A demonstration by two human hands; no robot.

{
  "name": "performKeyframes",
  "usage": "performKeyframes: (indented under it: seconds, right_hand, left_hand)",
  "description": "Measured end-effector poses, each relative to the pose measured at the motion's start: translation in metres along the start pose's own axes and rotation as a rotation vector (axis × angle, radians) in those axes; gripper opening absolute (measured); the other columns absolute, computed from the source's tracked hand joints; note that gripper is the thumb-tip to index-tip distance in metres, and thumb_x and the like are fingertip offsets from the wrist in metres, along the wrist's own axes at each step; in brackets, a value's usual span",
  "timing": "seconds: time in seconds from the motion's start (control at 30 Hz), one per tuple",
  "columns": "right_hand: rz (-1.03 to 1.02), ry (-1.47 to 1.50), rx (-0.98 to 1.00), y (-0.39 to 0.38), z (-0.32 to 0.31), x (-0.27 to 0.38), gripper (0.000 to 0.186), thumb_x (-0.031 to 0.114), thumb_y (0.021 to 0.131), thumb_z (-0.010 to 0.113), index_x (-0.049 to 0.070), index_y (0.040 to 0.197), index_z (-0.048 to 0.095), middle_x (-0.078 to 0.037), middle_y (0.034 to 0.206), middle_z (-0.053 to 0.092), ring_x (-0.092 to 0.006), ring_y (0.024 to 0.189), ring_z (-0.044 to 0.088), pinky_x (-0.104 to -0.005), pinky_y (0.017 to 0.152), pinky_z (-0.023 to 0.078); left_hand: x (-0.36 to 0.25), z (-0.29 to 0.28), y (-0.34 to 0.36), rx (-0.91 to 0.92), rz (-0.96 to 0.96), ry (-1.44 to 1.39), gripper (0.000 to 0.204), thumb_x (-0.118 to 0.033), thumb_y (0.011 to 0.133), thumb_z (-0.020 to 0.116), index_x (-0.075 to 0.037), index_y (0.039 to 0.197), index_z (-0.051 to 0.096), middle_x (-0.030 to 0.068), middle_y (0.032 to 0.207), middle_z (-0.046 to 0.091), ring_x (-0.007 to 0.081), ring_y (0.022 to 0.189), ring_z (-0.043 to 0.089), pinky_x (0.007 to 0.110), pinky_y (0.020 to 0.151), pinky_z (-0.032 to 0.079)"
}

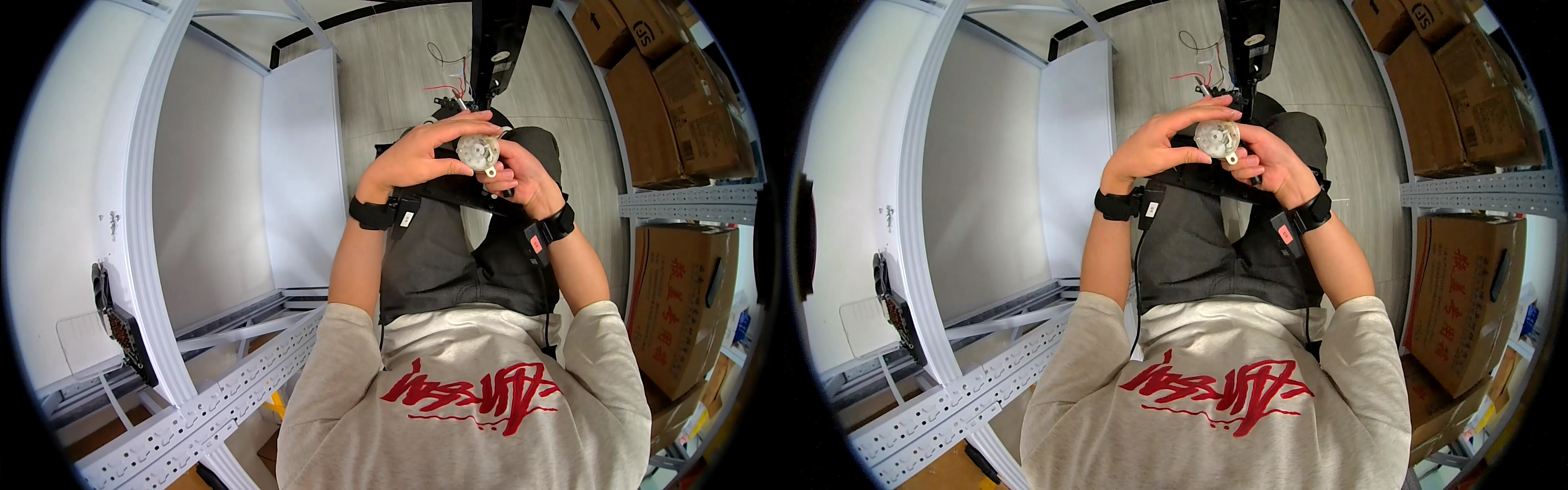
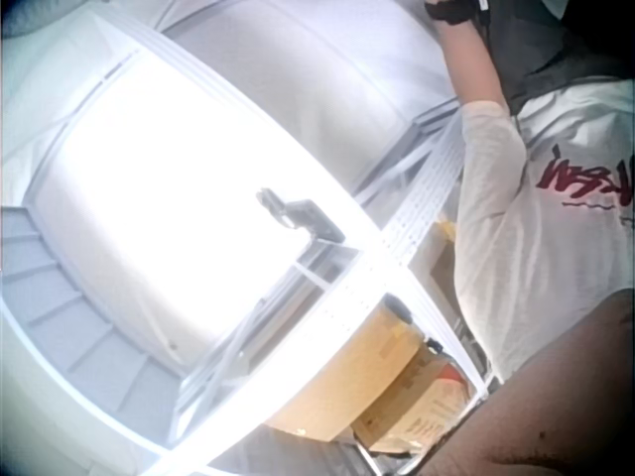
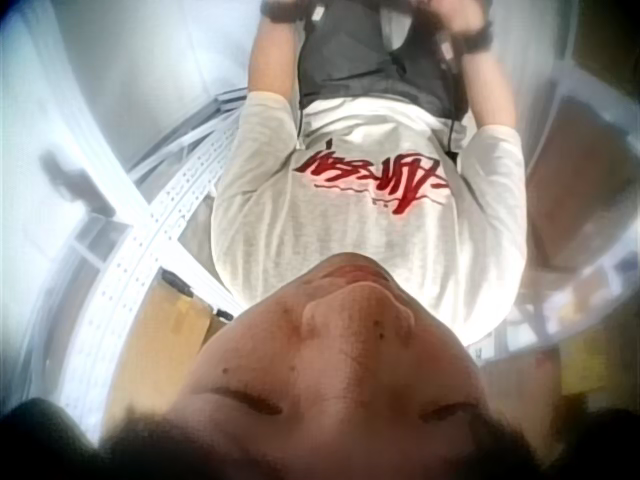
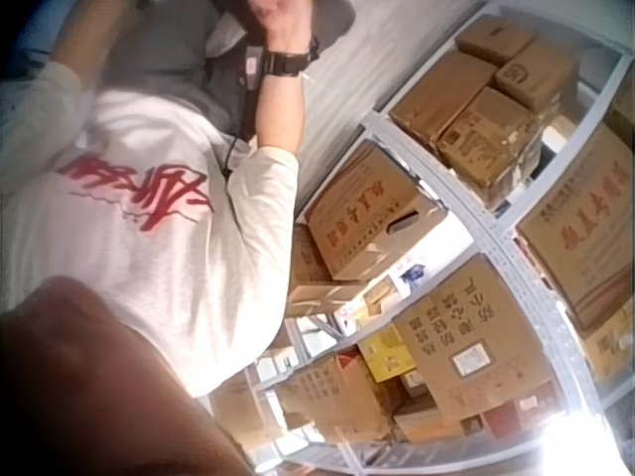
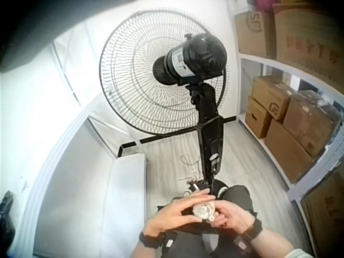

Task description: The person sits on the floor and uses a screwdriver to attach a small white circular component to a black plastic housing. They manipulate wires and tighten screws to secure the part.

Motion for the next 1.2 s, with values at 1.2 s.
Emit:
performKeyframes:
  seconds: [1.2]
  right_hand:
    - [-0.277,-0.123,0.045,0.005,0.002,-0.005,0.017,0.017,0.107,0.047,0.005,0.113,0.057,0.002,0.083,0.055,-0.0004,0.056,0.042,-0.0164,0.044,0.032]
  left_hand:
    - [0.015,0.002,-0.005,-0.198,0.034,-0.131,0.061,-0.006,0.078,0.078,-0.007,0.137,0.06,0.0058,0.14,0.062,0.0229,0.14,0.048,0.039,0.117,0.036]
Point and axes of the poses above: each hand's wrist, its own y-axis towards the middle knuckle, its own z-axis out of the palm, x = y × z, the point moved 3 cm from there along y, towards the middle knuckle
